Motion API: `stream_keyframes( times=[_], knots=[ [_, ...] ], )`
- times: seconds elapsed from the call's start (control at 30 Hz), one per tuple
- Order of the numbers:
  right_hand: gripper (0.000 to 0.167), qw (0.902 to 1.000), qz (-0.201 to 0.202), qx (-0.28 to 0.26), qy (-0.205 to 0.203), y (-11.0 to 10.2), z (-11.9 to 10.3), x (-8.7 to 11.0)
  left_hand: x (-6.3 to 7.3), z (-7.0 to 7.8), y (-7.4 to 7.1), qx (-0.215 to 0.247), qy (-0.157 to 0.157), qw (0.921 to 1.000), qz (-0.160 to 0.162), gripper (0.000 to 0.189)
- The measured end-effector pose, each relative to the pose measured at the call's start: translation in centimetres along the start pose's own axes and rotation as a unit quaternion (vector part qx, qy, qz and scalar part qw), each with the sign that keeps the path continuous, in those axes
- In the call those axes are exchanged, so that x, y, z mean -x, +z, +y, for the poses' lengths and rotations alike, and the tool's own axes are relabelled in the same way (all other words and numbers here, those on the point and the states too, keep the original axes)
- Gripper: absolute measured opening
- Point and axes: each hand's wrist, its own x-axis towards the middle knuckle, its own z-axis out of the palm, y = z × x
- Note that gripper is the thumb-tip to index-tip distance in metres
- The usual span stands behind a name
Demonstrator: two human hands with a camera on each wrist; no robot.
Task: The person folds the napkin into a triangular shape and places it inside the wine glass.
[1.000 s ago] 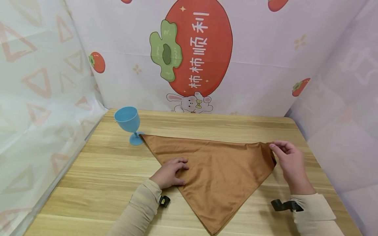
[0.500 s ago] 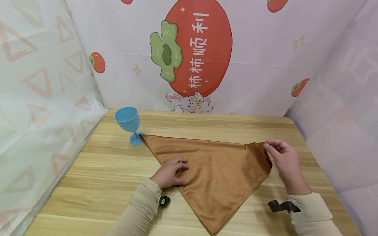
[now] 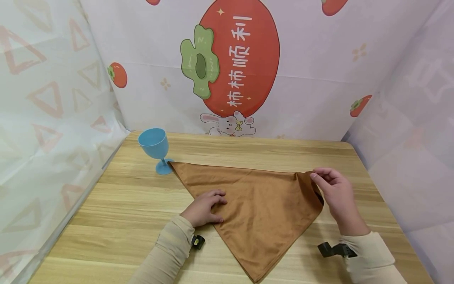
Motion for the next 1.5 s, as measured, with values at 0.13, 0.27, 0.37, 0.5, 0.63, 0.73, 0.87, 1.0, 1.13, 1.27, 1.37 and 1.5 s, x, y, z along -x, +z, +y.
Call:
stream_keyframes(
  times=[0.13,0.27,0.37,0.5,0.63,0.73,0.87,1.0,1.13,1.27,1.37,1.5],
  knots=[
    [0.01,1.0,-0.002,-0.007,-0.001,0.3,-0.2,0.2,0.0,0.0,0.1,-0.001,0.0,1.0,0.001,0.046],
    [0.008,0.9999,-0.005,-0.012,0.002,0.6,-0.2,0.4,0.0,0.0,0.1,-0.003,-0.003,1.0,-0.001,0.046],
    [0.008,0.9999,-0.008,-0.007,0.002,0.8,-0.3,0.6,0.1,0.0,0.0,0.004,0.001,1.0,0.002,0.045],
    [0.008,0.9999,-0.013,-0.005,-0.006,1.2,-0.5,0.8,0.1,0.0,0.0,0.018,0.001,0.9998,0.007,0.044],
    [0.007,0.9997,-0.017,-0.012,-0.015,1.5,-0.7,1.0,0.1,0.0,0.1,0.023,-0.005,0.9997,0.008,0.043],
    [0.008,0.9995,-0.021,-0.015,-0.016,1.7,-0.9,1.2,0.1,-0.1,0.1,0.027,-0.006,0.9996,0.008,0.043],
    [0.013,0.9994,-0.028,-0.013,-0.015,1.9,-1.2,1.5,0.1,-0.2,0.2,0.029,-0.006,0.9995,0.009,0.043],
    [0.014,0.9994,-0.032,-0.002,-0.012,2.1,-1.3,1.6,0.1,-0.3,0.2,0.027,-0.005,0.9996,0.01,0.043],
    [0.012,0.999,-0.039,0.016,-0.014,2.2,-1.4,1.6,0.1,-0.3,0.2,0.033,-0.004,0.9994,0.011,0.043],
    [0.017,0.9986,-0.045,0.022,-0.019,2.2,-1.4,1.7,0.2,-0.3,0.1,0.038,-0.004,0.9992,0.011,0.042],
    [0.02,0.9983,-0.048,0.022,-0.022,2.2,-1.4,1.7,0.2,-0.3,0.2,0.039,-0.004,0.9992,0.011,0.042],
    [0.016,0.9985,-0.039,0.031,-0.023,2.0,-1.4,1.7,0.1,-0.3,0.3,0.039,-0.003,0.9992,0.01,0.042]
  ],
)
